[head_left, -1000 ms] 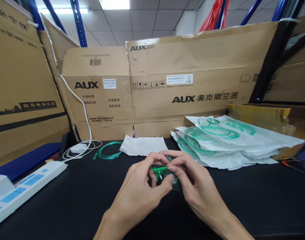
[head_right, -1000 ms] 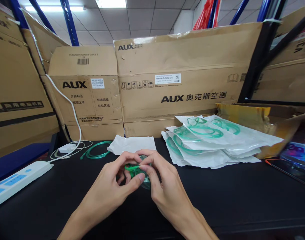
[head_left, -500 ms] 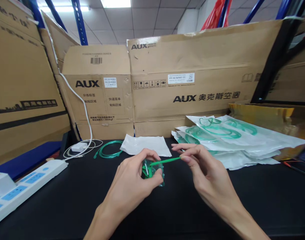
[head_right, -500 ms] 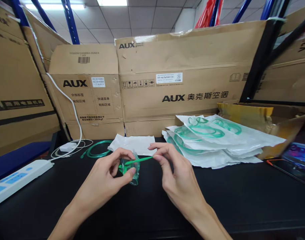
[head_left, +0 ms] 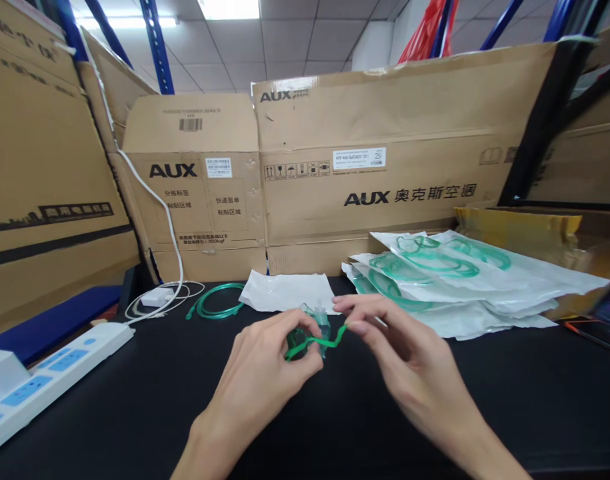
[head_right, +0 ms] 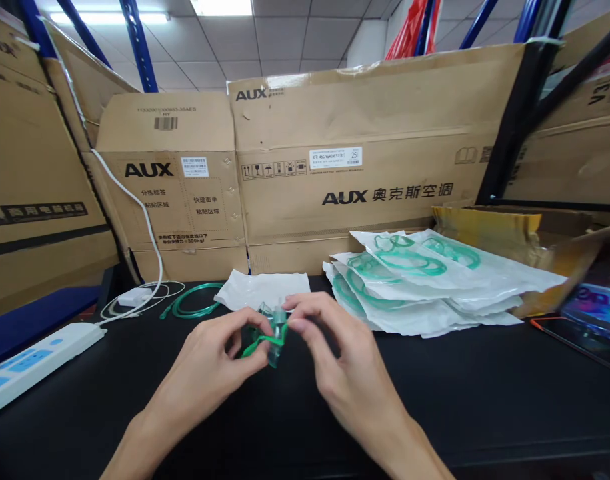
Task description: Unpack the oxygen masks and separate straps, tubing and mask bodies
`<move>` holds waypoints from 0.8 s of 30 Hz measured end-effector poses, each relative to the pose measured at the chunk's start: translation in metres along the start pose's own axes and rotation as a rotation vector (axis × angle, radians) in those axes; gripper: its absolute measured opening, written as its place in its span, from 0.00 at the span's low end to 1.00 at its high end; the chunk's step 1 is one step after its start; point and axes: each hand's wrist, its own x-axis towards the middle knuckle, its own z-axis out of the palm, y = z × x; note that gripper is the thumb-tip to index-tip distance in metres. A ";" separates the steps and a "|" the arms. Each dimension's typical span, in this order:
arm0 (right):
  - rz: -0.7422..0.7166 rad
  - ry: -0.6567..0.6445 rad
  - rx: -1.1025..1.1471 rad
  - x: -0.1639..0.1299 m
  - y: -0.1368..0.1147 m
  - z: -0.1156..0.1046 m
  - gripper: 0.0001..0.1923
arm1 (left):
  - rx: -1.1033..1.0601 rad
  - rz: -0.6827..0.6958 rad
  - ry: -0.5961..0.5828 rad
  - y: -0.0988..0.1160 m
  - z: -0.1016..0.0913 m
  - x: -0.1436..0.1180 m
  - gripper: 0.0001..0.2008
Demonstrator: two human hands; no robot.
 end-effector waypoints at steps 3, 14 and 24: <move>-0.053 -0.095 0.039 -0.004 -0.011 0.008 0.06 | -0.063 0.066 -0.036 0.001 0.006 0.002 0.04; 0.403 0.100 0.303 0.003 0.020 0.014 0.25 | -0.361 0.115 -0.050 -0.003 0.011 0.002 0.09; 0.598 -0.196 0.746 -0.002 0.004 0.024 0.20 | -0.594 0.053 0.065 -0.005 0.020 0.003 0.03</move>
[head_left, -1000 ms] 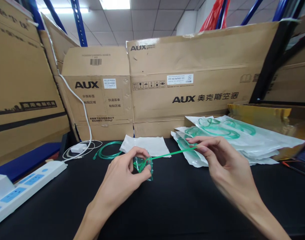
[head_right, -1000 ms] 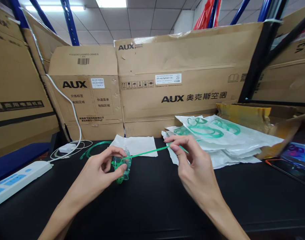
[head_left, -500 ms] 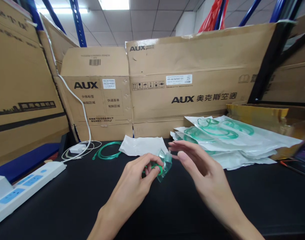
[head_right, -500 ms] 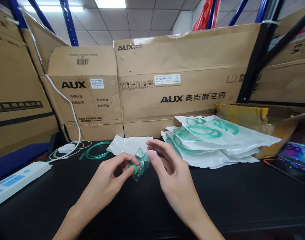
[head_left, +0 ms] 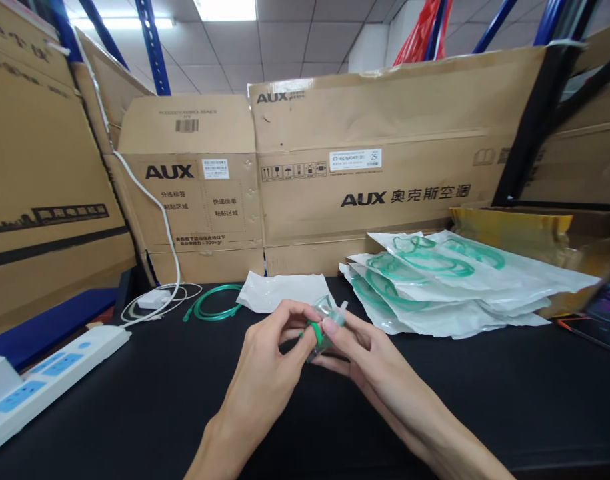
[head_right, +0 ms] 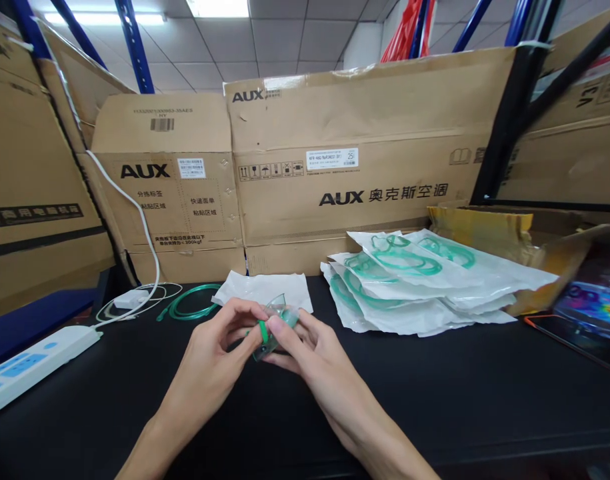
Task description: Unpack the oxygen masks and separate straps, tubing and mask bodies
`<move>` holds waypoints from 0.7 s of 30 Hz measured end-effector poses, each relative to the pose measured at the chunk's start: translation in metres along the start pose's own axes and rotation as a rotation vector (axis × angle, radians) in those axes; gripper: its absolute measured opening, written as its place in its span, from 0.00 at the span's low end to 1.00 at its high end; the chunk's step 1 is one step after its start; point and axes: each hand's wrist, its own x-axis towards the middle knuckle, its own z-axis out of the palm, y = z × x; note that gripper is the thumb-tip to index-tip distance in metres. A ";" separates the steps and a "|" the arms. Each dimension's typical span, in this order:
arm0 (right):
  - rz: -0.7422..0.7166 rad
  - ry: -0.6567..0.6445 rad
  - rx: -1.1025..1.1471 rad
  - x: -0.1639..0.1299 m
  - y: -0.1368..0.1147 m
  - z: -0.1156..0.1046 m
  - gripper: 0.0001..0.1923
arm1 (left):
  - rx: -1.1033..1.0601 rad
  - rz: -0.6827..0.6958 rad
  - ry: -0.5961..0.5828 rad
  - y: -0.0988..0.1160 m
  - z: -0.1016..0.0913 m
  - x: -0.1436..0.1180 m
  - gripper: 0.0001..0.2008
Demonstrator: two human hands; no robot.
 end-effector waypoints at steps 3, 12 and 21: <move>-0.018 0.028 0.086 0.002 0.006 -0.001 0.19 | -0.036 -0.022 -0.071 0.003 0.002 -0.001 0.02; -0.015 0.167 0.162 0.007 -0.002 -0.016 0.26 | 0.124 -0.018 -0.160 0.004 -0.008 0.002 0.11; -0.012 0.217 0.015 0.016 0.021 -0.031 0.28 | 0.366 -0.118 -0.261 -0.006 -0.009 -0.012 0.07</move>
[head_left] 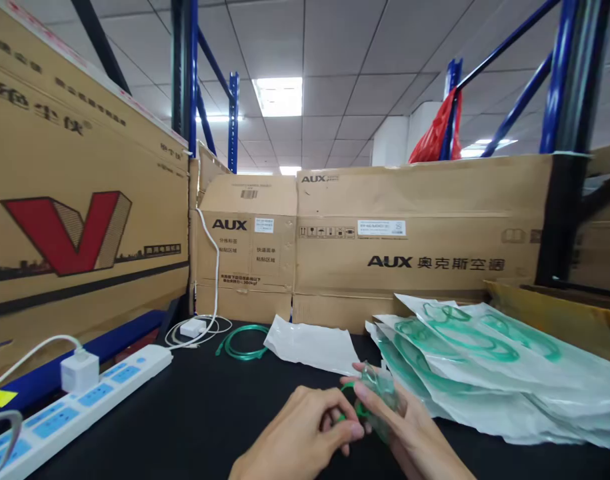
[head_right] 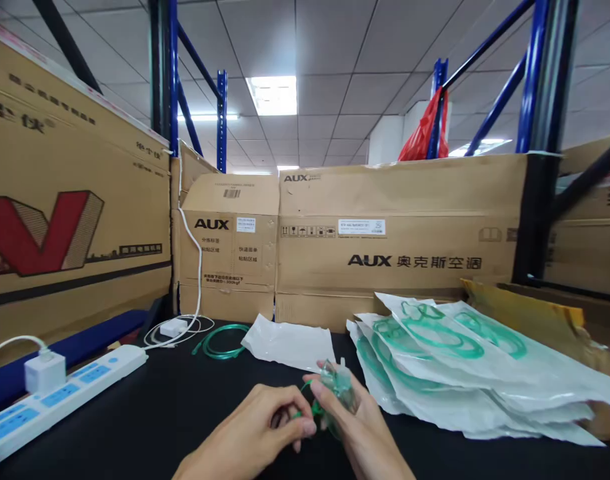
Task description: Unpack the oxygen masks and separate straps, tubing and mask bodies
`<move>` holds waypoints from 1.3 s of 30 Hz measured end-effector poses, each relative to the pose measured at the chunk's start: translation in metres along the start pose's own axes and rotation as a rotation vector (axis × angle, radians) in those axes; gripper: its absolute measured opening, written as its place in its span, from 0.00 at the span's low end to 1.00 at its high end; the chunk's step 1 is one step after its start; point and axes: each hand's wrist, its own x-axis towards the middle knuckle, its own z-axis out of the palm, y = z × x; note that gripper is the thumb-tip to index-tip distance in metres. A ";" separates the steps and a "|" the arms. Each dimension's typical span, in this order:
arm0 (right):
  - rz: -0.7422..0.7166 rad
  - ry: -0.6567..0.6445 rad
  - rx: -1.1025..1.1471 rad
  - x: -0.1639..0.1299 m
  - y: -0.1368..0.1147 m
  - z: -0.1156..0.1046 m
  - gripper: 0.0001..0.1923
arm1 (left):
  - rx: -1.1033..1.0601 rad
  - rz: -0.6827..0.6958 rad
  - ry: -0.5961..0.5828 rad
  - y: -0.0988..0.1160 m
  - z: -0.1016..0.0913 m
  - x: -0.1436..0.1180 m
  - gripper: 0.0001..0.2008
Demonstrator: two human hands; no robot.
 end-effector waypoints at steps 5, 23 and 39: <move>0.023 0.160 0.033 0.016 -0.005 -0.026 0.22 | 0.041 -0.127 0.028 -0.025 -0.037 -0.029 0.13; -0.171 -0.146 -0.586 0.000 0.013 -0.015 0.14 | 0.709 -0.349 0.009 -0.125 -0.116 0.047 0.12; -0.165 -0.144 -0.502 -0.003 0.008 -0.009 0.15 | 0.445 -0.053 -0.202 -0.036 -0.046 0.021 0.21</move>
